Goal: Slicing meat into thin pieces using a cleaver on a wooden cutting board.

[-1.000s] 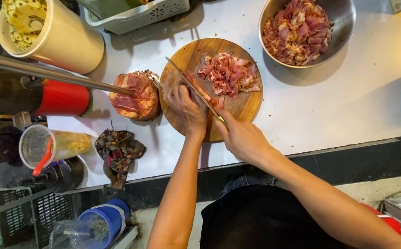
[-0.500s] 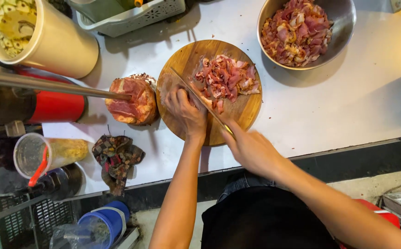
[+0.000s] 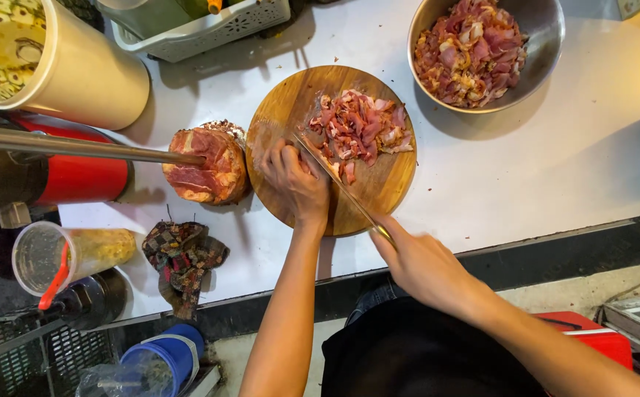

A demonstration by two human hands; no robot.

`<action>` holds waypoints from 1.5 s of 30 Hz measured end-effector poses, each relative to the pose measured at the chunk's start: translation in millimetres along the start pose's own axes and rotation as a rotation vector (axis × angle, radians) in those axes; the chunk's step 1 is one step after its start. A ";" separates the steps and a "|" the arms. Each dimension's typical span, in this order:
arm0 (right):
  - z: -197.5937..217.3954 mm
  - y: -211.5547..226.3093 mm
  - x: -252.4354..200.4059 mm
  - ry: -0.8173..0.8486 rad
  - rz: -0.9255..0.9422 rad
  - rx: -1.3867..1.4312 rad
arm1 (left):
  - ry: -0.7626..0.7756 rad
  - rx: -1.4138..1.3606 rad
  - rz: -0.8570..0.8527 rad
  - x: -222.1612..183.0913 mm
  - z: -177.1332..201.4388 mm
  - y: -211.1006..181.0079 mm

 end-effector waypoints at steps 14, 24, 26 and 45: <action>-4.0 -3.7 10.9 -0.032 0.036 0.014 | -0.017 0.025 -0.020 3.1 0.2 -3.3; -0.7 1.3 18.6 -0.059 0.041 -0.029 | -0.034 0.017 -0.031 3.6 4.8 -7.5; -3.4 -0.1 17.5 -0.016 -0.015 -0.026 | -0.027 -0.001 -0.019 4.8 5.8 -6.2; 8.1 -42.2 -46.0 0.110 -0.200 0.036 | -0.094 -0.025 -0.066 4.2 14.2 -9.6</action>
Point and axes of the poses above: each hand's wrist, its own x-axis towards the middle knuckle, its own z-axis out of the back of the hand, y = z × x, the point moved 9 cm from there along x, towards the middle knuckle, and after that the axes turned 9 degrees about y, right-handed, at the moved point
